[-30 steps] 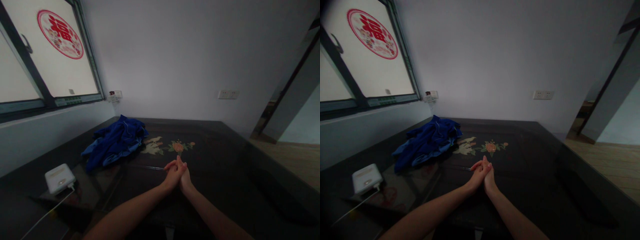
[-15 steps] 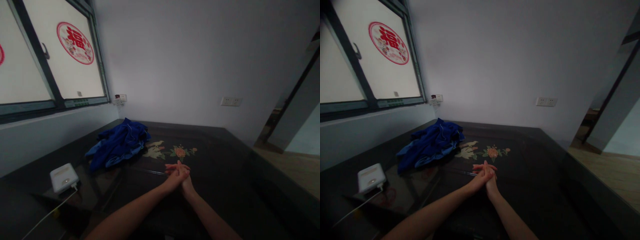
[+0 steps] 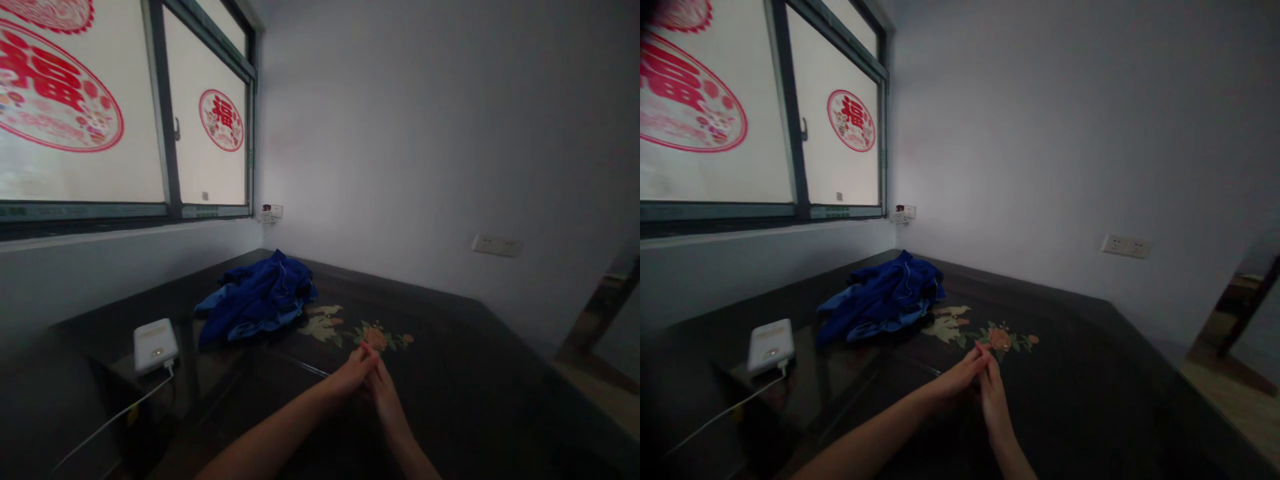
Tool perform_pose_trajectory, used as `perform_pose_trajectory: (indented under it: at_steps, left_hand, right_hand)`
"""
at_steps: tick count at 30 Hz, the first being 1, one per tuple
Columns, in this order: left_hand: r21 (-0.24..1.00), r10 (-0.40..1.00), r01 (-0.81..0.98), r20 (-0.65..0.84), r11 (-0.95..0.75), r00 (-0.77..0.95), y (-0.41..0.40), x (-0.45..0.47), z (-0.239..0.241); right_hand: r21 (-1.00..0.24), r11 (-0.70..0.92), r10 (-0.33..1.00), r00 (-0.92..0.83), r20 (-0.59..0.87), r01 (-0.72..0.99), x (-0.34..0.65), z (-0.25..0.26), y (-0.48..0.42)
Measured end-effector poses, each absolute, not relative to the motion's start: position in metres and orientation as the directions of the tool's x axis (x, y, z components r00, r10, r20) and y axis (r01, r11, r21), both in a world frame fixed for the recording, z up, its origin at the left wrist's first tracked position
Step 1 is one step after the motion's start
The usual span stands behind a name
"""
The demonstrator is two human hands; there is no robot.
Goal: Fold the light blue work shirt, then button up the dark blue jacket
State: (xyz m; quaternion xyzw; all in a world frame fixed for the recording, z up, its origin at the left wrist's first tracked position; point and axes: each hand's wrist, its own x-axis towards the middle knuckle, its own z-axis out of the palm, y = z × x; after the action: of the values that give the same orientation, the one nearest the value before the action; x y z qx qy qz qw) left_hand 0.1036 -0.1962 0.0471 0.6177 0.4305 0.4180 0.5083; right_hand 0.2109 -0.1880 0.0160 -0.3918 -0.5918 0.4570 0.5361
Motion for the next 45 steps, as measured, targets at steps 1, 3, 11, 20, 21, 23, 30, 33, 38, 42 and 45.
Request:
perform_pose_trajectory:
  at_steps: [1,3,11,20,21,23,30,33,38,42,45]
  left_hand:
    - [0.966,0.959,0.186,0.132,-0.181,0.25,-0.196,0.1,0.049]
    - [0.857,0.928,0.363,0.304,-0.366,0.218,-0.195,0.091,0.054]
    - [0.487,0.707,0.745,0.707,-0.456,-0.03,-0.143,-0.028,0.102]
    - [0.38,0.827,0.898,0.415,0.221,-0.379,-0.09,-0.165,0.078]
    - [0.381,0.835,0.896,0.396,0.228,-0.381,-0.09,-0.168,0.071]
    - [0.379,0.841,0.894,0.378,0.24,-0.387,-0.09,-0.17,0.06]
    - [0.405,0.787,0.88,0.446,0.249,-0.427,-0.084,-0.18,0.041]
    - [0.41,0.759,0.88,0.485,0.241,-0.434,-0.081,-0.188,0.037]
    - [0.432,0.697,0.892,0.6,0.131,-0.393,-0.077,-0.202,0.044]
    - [0.458,0.649,0.881,0.637,0.117,-0.417,-0.074,-0.202,0.07]
    - [0.437,0.615,0.899,0.701,0.03,-0.361,-0.066,-0.192,0.104]
  right_hand:
    - [-0.959,0.283,0.954,-0.098,0.284,-0.02,0.213,0.018,-0.188]
    - [-0.955,0.297,0.953,-0.067,0.295,0.011,0.215,0.022,-0.189]
    - [-0.97,0.224,0.96,-0.192,0.203,0.096,0.208,0.02,-0.197]
    - [-0.806,0.549,0.782,-0.477,0.401,0.223,0.135,0.043,-0.129]
    - [-0.774,0.58,0.772,-0.475,0.423,0.253,0.122,0.047,-0.11]
    - [-0.736,0.577,0.799,-0.431,0.419,0.355,0.095,0.051,-0.072]
    - [-0.75,0.484,0.874,-0.201,0.443,0.451,0.013,0.051,0.015]
    - [-0.786,0.452,0.892,-0.194,0.409,0.422,-0.013,0.053,0.032]
    - [-0.795,0.456,0.889,-0.245,0.387,0.401,-0.027,0.057,0.034]
    - [-0.822,0.444,0.894,-0.241,0.379,0.357,-0.013,0.07,0.025]
    - [-0.847,0.451,0.889,-0.228,0.398,0.281,0.004,0.095,0.02]
